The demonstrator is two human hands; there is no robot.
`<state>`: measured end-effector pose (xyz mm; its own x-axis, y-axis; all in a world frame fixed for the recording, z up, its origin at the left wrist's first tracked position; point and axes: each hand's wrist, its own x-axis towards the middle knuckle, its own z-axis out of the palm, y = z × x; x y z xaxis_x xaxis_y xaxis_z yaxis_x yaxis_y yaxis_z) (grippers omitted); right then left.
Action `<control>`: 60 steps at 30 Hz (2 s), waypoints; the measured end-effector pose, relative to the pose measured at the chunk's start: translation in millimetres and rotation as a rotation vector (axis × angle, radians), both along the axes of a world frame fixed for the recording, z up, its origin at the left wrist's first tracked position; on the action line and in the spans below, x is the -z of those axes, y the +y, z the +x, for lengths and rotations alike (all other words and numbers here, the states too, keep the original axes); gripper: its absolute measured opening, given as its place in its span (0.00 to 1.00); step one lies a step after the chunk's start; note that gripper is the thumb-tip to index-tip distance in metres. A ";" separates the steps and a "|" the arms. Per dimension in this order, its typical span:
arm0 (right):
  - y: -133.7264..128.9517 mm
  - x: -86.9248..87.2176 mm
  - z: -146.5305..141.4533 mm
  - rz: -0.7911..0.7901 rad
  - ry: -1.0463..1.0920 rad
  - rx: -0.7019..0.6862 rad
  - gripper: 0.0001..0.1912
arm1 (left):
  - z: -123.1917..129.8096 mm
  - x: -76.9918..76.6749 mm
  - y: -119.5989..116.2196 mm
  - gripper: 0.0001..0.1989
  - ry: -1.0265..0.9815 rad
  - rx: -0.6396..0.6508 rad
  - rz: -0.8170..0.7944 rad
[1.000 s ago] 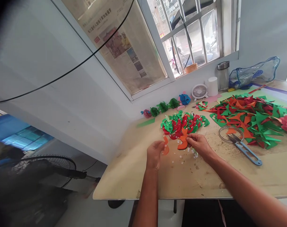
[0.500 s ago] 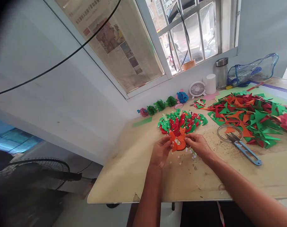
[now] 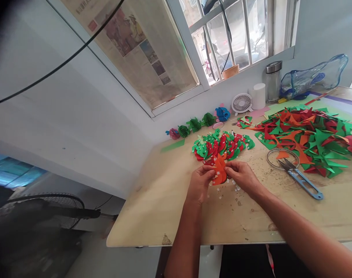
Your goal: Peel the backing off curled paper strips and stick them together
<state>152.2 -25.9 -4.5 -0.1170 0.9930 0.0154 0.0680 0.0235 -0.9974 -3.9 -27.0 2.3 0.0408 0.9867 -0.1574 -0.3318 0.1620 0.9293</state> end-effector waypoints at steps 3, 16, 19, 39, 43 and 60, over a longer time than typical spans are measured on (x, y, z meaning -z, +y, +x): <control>0.2 0.0 0.5 0.007 -0.007 -0.004 0.09 | 1.8 1.9 2.4 0.10 0.064 -0.021 0.012; 0.7 1.3 1.4 -0.007 -0.048 -0.027 0.10 | 2.0 6.3 5.4 0.08 0.137 -0.003 0.001; 0.6 1.4 1.3 0.000 -0.043 -0.030 0.10 | 2.4 3.7 4.7 0.07 0.151 -0.010 0.000; -3.3 -8.8 0.0 -0.083 0.070 -0.010 0.17 | 1.3 4.1 2.5 0.15 0.013 0.061 0.036; -3.3 -9.0 0.6 -0.118 0.125 -0.034 0.19 | -1.8 4.7 1.4 0.16 -0.024 0.082 0.042; -5.9 -8.1 5.2 -0.275 0.317 -0.136 0.12 | -6.3 -4.2 -4.9 0.18 -0.109 0.260 0.126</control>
<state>157.4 -31.7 3.6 -0.2792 0.9410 -0.1911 -0.2282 -0.2583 -0.9387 -10.2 -32.0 6.5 0.3048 0.9523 -0.0156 -0.3932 0.1407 0.9086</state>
